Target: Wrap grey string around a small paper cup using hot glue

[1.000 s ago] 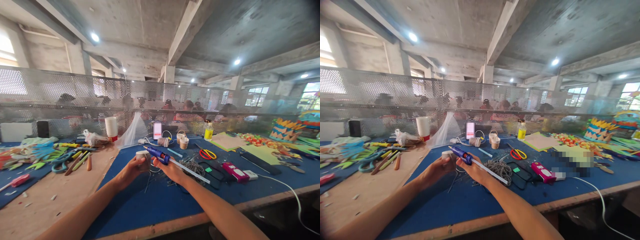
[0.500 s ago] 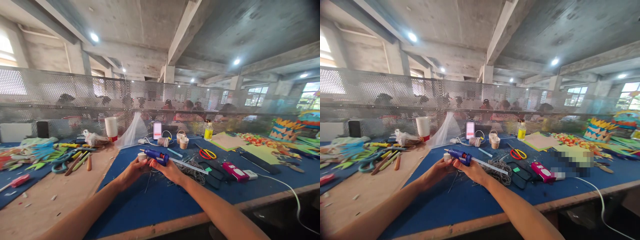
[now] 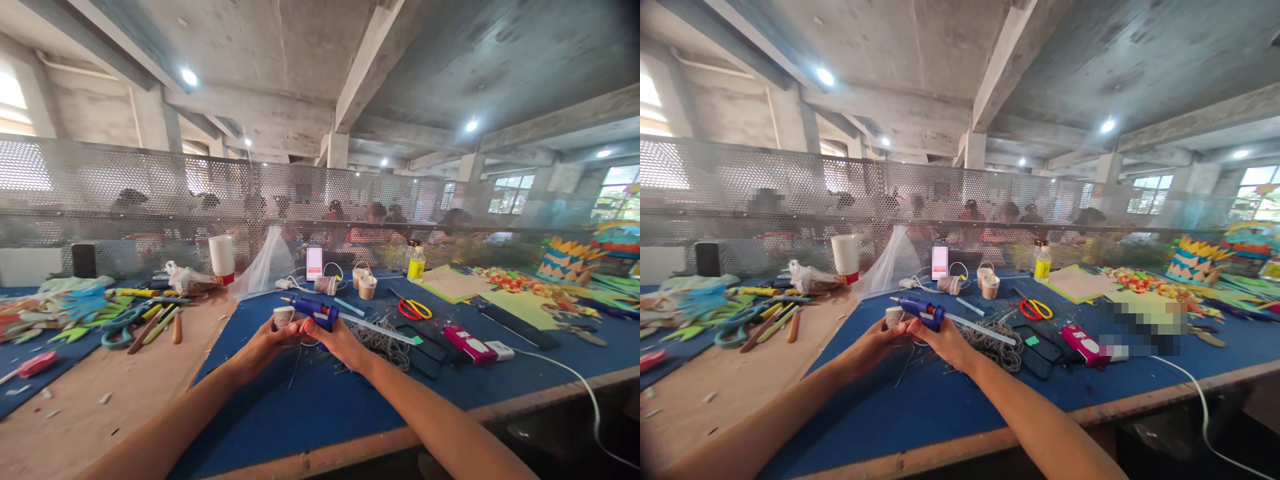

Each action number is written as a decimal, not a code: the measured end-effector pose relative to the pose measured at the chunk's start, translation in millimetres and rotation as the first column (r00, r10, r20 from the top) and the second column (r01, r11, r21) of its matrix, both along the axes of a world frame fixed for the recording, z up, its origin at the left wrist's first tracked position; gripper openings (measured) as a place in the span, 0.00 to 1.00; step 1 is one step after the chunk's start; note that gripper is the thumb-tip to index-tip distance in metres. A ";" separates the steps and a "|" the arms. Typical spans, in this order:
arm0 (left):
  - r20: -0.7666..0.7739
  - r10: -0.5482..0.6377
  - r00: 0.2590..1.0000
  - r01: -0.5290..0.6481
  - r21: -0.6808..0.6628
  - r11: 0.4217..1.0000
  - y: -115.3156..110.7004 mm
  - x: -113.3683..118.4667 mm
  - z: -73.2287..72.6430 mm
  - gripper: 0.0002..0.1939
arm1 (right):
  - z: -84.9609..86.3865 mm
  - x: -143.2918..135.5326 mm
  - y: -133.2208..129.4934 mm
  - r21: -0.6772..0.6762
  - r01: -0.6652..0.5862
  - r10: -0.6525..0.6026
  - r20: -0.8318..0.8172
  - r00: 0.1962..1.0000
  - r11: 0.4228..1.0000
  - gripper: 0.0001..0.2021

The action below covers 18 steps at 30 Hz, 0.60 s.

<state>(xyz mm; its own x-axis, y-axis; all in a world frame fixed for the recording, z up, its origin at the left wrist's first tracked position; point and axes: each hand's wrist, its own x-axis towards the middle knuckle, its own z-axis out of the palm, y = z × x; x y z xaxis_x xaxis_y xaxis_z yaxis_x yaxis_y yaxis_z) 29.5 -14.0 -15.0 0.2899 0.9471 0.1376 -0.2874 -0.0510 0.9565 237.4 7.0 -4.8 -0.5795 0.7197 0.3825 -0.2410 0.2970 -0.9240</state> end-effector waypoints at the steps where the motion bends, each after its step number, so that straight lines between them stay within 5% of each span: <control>1: -0.001 -0.003 1.000 0.003 0.002 1.000 -0.3 0.2 0.6 0.23 | 0.1 -0.1 0.0 -0.016 0.000 0.000 -0.010 1.000 1.000 0.22; 9: -0.007 -0.002 1.000 0.002 -0.017 1.000 2.2 -1.4 3.6 0.25 | 9.7 0.6 -3.5 -0.098 0.029 -0.033 -0.046 0.998 0.995 0.28; 18: 0.109 0.117 0.987 -0.108 -0.082 0.991 5.6 -10.1 5.2 0.13 | 13.1 14.2 -5.7 0.190 0.310 -0.343 0.180 0.922 0.932 0.26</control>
<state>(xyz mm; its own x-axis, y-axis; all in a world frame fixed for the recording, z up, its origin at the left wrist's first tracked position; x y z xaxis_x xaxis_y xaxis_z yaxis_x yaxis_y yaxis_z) 19.5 -8.4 -9.8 0.1678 0.9817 0.0900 -0.3905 -0.0177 0.9204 251.6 1.3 8.2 -0.4004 0.8238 0.4013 0.0851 0.4695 -0.8788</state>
